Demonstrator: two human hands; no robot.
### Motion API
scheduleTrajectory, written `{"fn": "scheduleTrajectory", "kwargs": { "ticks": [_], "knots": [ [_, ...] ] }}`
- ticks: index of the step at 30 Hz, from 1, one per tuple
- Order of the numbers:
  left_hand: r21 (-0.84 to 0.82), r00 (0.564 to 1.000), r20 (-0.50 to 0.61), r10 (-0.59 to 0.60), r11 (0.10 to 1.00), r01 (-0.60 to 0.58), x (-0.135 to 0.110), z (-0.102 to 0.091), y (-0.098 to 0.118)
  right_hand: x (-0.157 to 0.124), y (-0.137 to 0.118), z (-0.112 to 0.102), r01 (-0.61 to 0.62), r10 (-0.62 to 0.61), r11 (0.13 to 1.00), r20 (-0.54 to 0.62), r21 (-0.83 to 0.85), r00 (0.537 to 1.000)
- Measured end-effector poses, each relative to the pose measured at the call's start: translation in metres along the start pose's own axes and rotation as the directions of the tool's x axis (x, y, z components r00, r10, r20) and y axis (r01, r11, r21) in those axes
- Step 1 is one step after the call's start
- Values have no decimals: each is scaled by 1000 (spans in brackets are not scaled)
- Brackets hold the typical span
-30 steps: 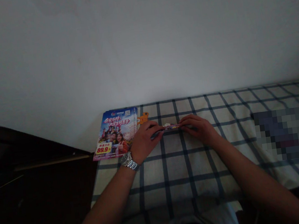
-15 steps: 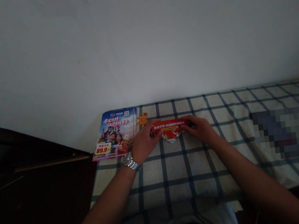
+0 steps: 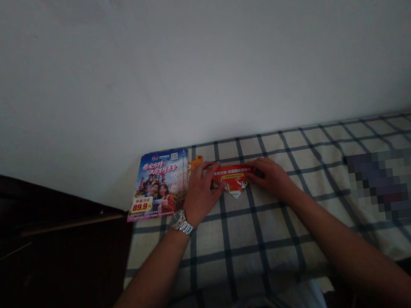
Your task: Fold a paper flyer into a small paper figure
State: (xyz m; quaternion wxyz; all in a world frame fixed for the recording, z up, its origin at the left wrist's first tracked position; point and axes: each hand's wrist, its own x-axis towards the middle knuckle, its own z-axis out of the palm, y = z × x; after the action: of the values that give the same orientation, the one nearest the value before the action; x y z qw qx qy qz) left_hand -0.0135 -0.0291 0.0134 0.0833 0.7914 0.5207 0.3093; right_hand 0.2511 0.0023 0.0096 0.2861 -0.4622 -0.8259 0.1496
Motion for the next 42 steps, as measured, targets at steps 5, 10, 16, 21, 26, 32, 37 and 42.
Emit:
{"fn": "scheduleTrajectory", "kwargs": {
  "ticks": [5,10,16,21,26,32,37,42],
  "knots": [
    [-52,970,153,187,982,-181,-1,-7,6,-1,8,6,26,-26,1000,-1,-18,1000],
    [-131,910,284,303,952,-276,-3,-11,12,-2,12,8,52,-53,998,-26,-35,998],
    [-88,902,316,294,956,-281,-5,-11,15,-1,9,7,158,-157,985,21,-73,987],
    [-46,910,316,269,962,-269,-5,-10,15,-1,7,8,193,-192,978,11,-85,981],
    [-2,928,292,230,971,-240,-4,-11,15,-2,6,4,191,-190,977,14,-95,982],
    [98,961,228,153,979,-179,-4,-12,10,-3,5,-1,217,-215,973,27,-81,976],
    [87,963,228,145,982,-168,-4,-9,9,-6,-1,-1,271,-269,963,97,-1,958],
    [84,960,226,164,979,-187,-4,-6,10,-7,-9,0,339,-337,941,140,12,931]
  ]
}}
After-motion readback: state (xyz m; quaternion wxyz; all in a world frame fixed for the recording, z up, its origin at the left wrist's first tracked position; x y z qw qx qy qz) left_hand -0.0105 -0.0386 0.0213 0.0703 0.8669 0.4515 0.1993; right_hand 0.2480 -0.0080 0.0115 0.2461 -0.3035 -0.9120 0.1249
